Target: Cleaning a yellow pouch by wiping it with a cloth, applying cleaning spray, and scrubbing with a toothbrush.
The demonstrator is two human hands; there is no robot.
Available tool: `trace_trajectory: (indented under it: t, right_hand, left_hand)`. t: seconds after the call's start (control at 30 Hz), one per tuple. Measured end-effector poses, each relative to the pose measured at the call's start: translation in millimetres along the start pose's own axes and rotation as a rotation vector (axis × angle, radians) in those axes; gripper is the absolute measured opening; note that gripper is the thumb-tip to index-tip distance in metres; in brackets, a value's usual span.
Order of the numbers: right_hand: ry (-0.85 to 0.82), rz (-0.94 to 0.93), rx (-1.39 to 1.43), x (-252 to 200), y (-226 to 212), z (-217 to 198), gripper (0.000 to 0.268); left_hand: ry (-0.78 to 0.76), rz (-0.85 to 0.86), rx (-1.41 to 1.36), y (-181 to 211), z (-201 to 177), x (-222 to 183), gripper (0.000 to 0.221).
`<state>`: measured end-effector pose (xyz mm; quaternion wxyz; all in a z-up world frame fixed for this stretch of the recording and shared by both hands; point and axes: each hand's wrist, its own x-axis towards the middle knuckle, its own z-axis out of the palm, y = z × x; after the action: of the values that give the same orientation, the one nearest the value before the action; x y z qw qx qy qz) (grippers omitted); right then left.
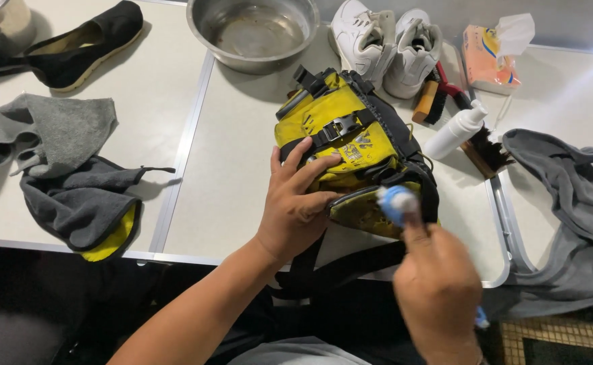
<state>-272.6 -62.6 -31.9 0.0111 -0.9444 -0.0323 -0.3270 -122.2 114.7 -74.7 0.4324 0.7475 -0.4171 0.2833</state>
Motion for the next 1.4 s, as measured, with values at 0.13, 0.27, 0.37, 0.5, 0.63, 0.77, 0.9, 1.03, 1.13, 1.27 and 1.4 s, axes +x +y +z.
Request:
trace_trajectory:
  t: [0.13, 0.27, 0.37, 0.5, 0.63, 0.77, 0.9, 1.03, 1.13, 1.27, 1.4]
  right_hand:
    - [-0.017, 0.009, -0.017, -2, -12, -1, 0.057]
    - [-0.073, 0.081, -0.08, -3, 9, 1, 0.013]
    - [-0.037, 0.102, -0.143, 2, 6, 7, 0.049]
    - [-0.085, -0.082, 0.041, 2, -21, -1, 0.059]
    - [-0.063, 0.04, -0.166, -5, 3, 11, 0.054]
    - [-0.135, -0.06, -0.031, -18, -20, 6, 0.075]
    - [-0.01, 0.124, -0.146, -12, 12, 6, 0.055]
    - [-0.182, 0.079, -0.001, -15, -4, 2, 0.01]
    - [-0.151, 0.136, -0.04, -15, 10, 8, 0.011]
    - [-0.159, -0.073, 0.013, -28, -16, 9, 0.074]
    - [-0.113, 0.131, -0.09, -6, 14, 9, 0.052]
  left_hand:
    - [0.019, -0.005, 0.012, 3, 3, 0, 0.015]
    - [0.01, 0.002, 0.025, 2, 3, 0, 0.022]
    - [0.033, 0.025, 0.057, 7, 5, 3, 0.017]
    - [0.026, -0.009, 0.068, 7, 3, 1, 0.008]
    - [0.026, 0.005, 0.066, 2, 5, 1, 0.023]
    - [0.038, 0.021, 0.054, 3, 5, 1, 0.015]
    - [-0.009, -0.001, 0.012, 4, 2, 0, 0.022]
    - [0.01, 0.007, 0.017, 3, 5, 2, 0.015]
    - [0.007, -0.01, 0.008, 3, 2, 1, 0.02]
    - [0.026, 0.007, 0.001, 3, 0, 3, 0.01]
    - [0.005, -0.03, -0.017, 0, 4, -2, 0.021]
